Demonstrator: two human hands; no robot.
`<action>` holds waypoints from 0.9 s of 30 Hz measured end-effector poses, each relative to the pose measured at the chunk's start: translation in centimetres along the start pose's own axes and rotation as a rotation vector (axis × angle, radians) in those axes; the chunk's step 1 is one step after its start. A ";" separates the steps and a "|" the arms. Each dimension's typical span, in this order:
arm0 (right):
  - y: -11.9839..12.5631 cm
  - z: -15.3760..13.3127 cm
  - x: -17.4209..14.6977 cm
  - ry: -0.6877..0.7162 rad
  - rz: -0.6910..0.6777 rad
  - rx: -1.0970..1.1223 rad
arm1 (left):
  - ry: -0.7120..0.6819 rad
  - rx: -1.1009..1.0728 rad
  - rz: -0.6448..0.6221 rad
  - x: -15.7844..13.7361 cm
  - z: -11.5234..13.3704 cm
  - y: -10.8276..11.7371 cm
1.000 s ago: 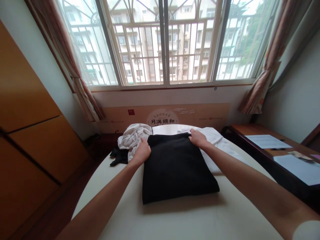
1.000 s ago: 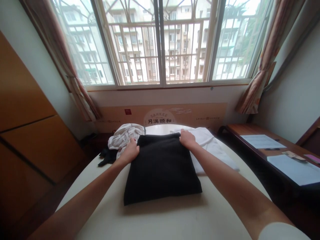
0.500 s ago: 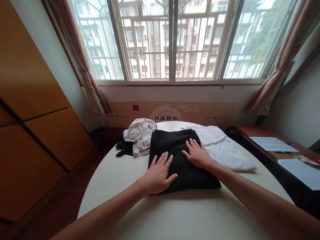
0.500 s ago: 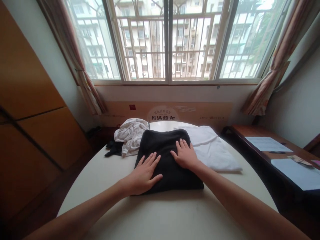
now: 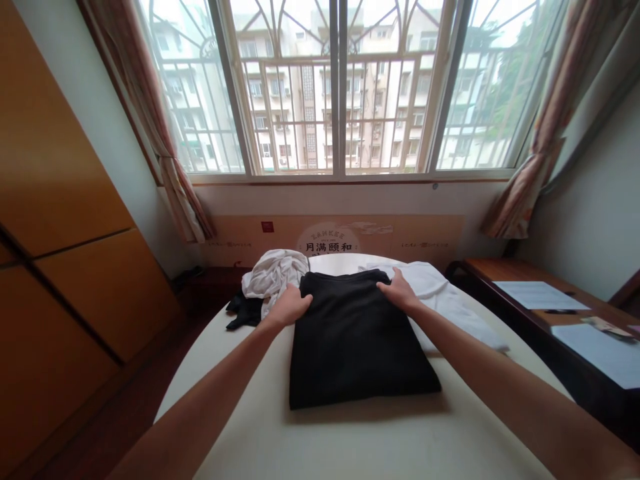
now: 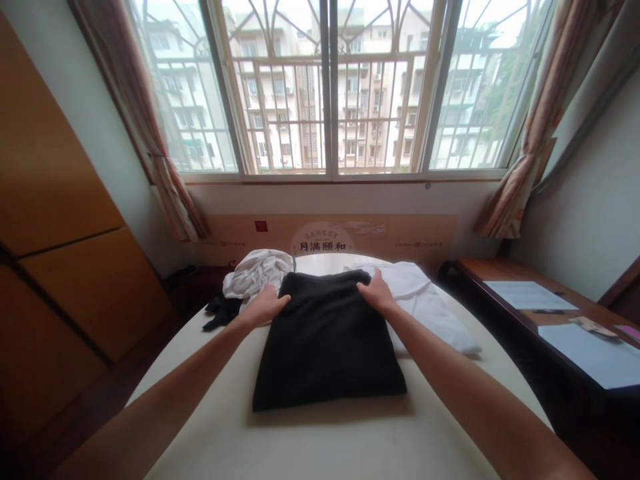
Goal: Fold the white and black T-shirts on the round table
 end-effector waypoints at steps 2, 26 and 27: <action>0.3 0.0 1.4 -0.126 -0.011 0.161 | 0.002 -0.069 -0.045 1.0 0.5 0.1; 11.9 -1.9 0.9 0.037 -0.085 0.779 | 0.229 -1.227 -0.527 -4.0 11.1 1.4; 14.0 -1.8 1.3 0.052 -0.075 0.779 | 0.220 -1.266 -0.551 -3.9 12.4 1.4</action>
Point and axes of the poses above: each hand's wrist, its own x-axis towards the middle knuckle, its own y-axis out of the back of the hand, z = x × y, the point moved 2 cm from there along x, towards the middle knuckle, and after that the axes turned 7 degrees about y, right-handed, at the moved point
